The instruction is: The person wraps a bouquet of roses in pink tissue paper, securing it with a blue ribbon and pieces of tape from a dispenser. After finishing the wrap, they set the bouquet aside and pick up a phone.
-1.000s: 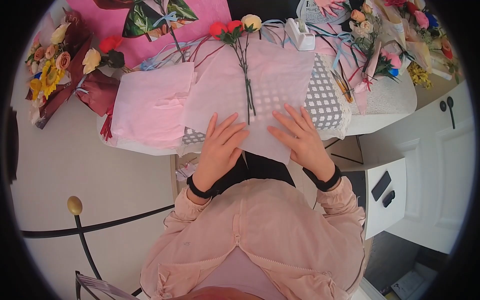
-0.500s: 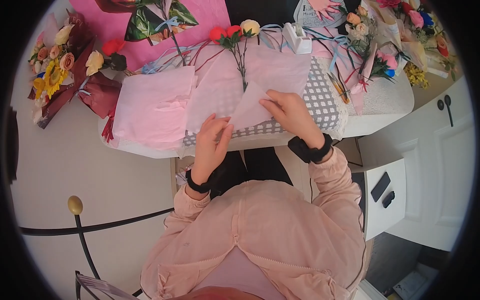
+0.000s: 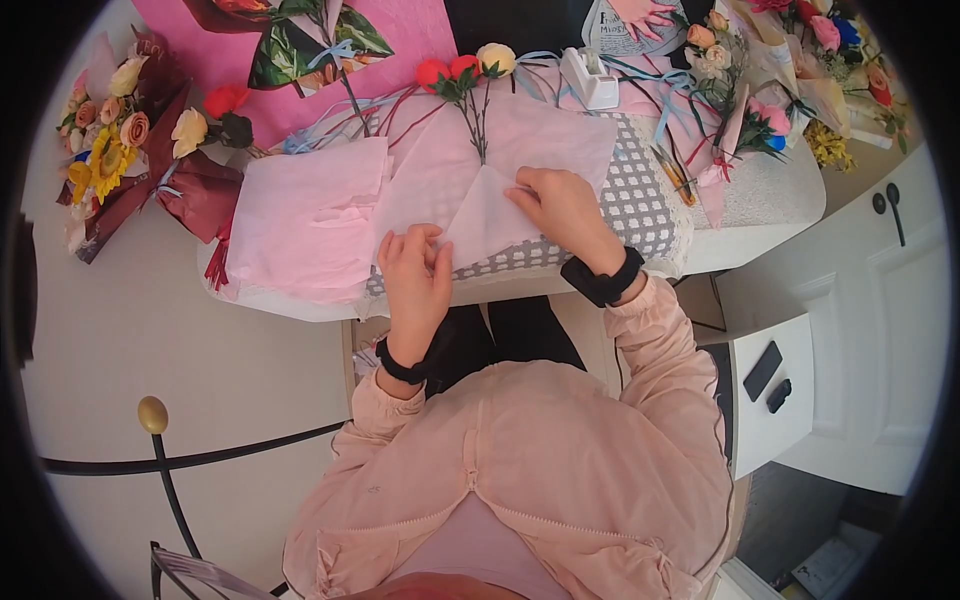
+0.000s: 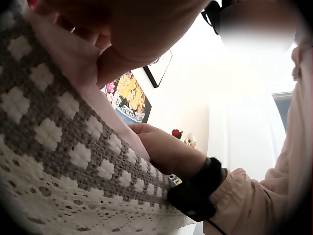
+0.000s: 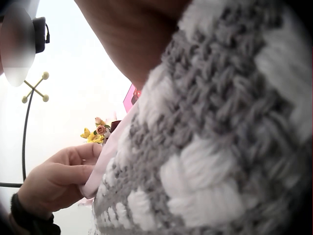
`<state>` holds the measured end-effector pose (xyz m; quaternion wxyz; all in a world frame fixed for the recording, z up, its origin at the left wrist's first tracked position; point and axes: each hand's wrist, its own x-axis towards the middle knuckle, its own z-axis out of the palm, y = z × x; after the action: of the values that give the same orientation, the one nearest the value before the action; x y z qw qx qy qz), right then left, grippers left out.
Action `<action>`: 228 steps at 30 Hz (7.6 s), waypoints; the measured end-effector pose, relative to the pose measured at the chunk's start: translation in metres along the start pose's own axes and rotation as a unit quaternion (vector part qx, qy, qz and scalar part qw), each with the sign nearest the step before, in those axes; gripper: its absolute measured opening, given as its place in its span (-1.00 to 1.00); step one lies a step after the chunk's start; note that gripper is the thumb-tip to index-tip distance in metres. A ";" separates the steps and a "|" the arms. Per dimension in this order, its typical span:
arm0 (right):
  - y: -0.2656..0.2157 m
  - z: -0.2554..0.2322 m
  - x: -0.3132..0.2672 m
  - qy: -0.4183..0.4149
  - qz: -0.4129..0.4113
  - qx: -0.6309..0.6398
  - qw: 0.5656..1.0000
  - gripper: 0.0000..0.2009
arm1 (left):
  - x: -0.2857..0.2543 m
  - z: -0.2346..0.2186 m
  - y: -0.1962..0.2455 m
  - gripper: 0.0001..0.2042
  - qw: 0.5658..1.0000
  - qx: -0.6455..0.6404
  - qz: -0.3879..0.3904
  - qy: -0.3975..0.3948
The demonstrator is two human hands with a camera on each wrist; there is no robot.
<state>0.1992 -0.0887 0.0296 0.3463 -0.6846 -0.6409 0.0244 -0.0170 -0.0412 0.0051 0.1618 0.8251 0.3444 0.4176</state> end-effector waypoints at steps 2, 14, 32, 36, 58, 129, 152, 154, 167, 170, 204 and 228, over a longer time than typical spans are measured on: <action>0.001 0.001 0.000 0.005 0.005 -0.009 1.000 -0.80 | 0.000 -0.003 0.002 -0.83 1.000 0.026 0.007 -0.012; 0.009 0.002 -0.002 0.040 0.037 -0.075 0.996 -0.78 | 0.008 0.027 0.027 -0.66 0.980 -0.016 0.163 -0.116; -0.025 0.021 -0.026 0.006 -0.118 0.047 0.992 -0.68 | 0.001 0.014 0.015 -0.64 0.959 -0.047 0.190 -0.204; -0.024 0.020 -0.028 -0.008 -0.132 0.000 0.991 -0.66 | -0.007 -0.016 0.005 -0.64 0.976 -0.028 0.156 -0.148; -0.028 0.017 -0.030 0.005 -0.145 -0.006 0.989 -0.65 | 0.003 -0.040 -0.008 -0.73 0.987 0.062 0.043 0.139; -0.004 -0.001 -0.039 0.004 -0.073 -0.035 0.997 -0.67 | 0.044 0.042 0.012 -0.63 0.984 0.006 0.162 -0.079; 0.018 -0.048 -0.039 0.139 0.284 0.272 0.909 -0.40 | 0.028 0.032 0.016 -0.70 0.978 -0.047 0.173 -0.102; 0.016 -0.050 -0.042 0.138 0.297 0.271 0.905 -0.40 | 0.027 0.037 0.015 -0.74 0.979 -0.049 0.178 -0.091; -0.008 -0.033 -0.048 0.091 0.180 0.131 0.971 -0.76 | 0.018 0.053 0.025 -0.85 0.989 -0.040 0.141 -0.014; -0.018 -0.025 -0.042 0.053 0.183 0.170 0.967 -0.81 | 0.017 0.054 0.023 -0.85 0.990 -0.051 0.132 -0.009; 0.062 -0.082 0.057 -0.282 0.049 0.295 0.912 -0.92 | 0.001 0.048 0.031 -0.95 0.992 -0.061 0.103 0.029; 0.066 -0.061 0.072 -0.300 0.102 0.324 0.891 -0.87 | 0.002 0.055 0.034 -0.76 0.994 -0.091 0.034 0.053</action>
<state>0.2984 -0.0472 0.0724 0.3356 -0.5560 -0.5974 0.4705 0.0421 -0.0625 -0.0078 0.2038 0.7951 0.2844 0.4955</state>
